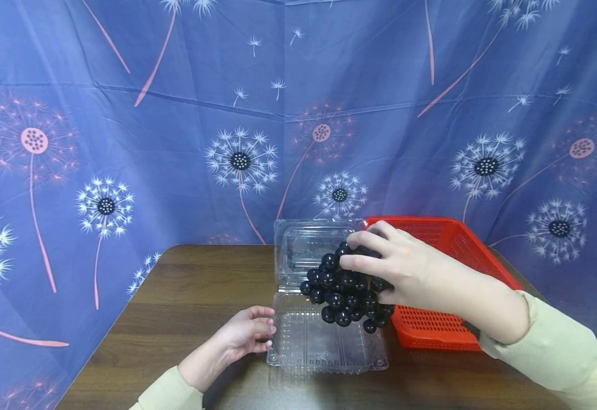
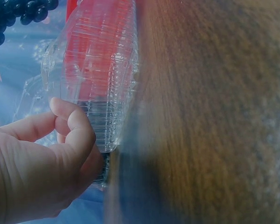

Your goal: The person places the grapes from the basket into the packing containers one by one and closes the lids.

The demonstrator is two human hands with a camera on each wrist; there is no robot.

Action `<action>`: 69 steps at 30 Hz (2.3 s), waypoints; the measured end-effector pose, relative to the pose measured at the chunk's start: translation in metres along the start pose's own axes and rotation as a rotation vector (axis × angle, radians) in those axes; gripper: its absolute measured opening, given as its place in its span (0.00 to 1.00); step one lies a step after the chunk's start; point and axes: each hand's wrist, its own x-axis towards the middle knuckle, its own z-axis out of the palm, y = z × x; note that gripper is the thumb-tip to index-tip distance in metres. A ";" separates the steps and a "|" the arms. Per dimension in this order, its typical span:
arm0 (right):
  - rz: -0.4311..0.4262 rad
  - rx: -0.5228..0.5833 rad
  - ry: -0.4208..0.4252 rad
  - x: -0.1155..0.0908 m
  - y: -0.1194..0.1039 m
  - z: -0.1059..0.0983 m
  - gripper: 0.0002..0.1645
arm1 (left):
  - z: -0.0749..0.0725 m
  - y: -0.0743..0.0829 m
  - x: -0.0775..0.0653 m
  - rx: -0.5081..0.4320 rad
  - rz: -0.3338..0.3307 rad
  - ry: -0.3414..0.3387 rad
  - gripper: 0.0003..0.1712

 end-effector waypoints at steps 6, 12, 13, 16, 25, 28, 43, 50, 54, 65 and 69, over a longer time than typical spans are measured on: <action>-0.007 0.027 -0.016 -0.002 -0.010 0.007 0.49 | 0.000 0.000 0.000 -0.006 0.000 0.000 0.27; -0.032 0.054 -0.021 -0.007 -0.018 0.015 0.48 | 0.001 0.000 -0.001 -0.011 -0.002 0.005 0.27; -0.038 0.056 -0.019 -0.008 -0.019 0.017 0.48 | 0.001 0.000 -0.001 -0.011 -0.002 0.006 0.27; -0.061 0.056 -0.012 -0.010 -0.022 0.023 0.48 | 0.002 0.000 -0.001 -0.012 -0.002 0.008 0.26; -0.056 0.055 -0.075 -0.016 -0.031 0.037 0.49 | 0.003 0.000 -0.002 -0.012 -0.002 0.012 0.28; -0.056 0.064 -0.084 -0.017 -0.033 0.041 0.49 | 0.004 0.000 -0.003 -0.009 -0.004 0.016 0.28; -0.032 0.100 -0.163 -0.022 -0.039 0.069 0.48 | 0.003 0.000 -0.001 -0.007 -0.004 0.014 0.28; -0.046 0.080 -0.208 -0.019 -0.040 0.077 0.48 | 0.003 0.000 -0.001 -0.007 -0.005 0.013 0.28; -0.071 0.061 -0.229 -0.016 -0.039 0.082 0.47 | 0.003 -0.001 -0.001 -0.007 -0.006 0.015 0.29; -0.122 0.020 -0.332 -0.004 -0.033 0.095 0.48 | 0.004 0.000 -0.002 -0.016 -0.008 0.008 0.28; -0.116 0.045 -0.376 0.003 -0.031 0.100 0.47 | 0.004 0.000 -0.002 -0.024 -0.009 0.005 0.27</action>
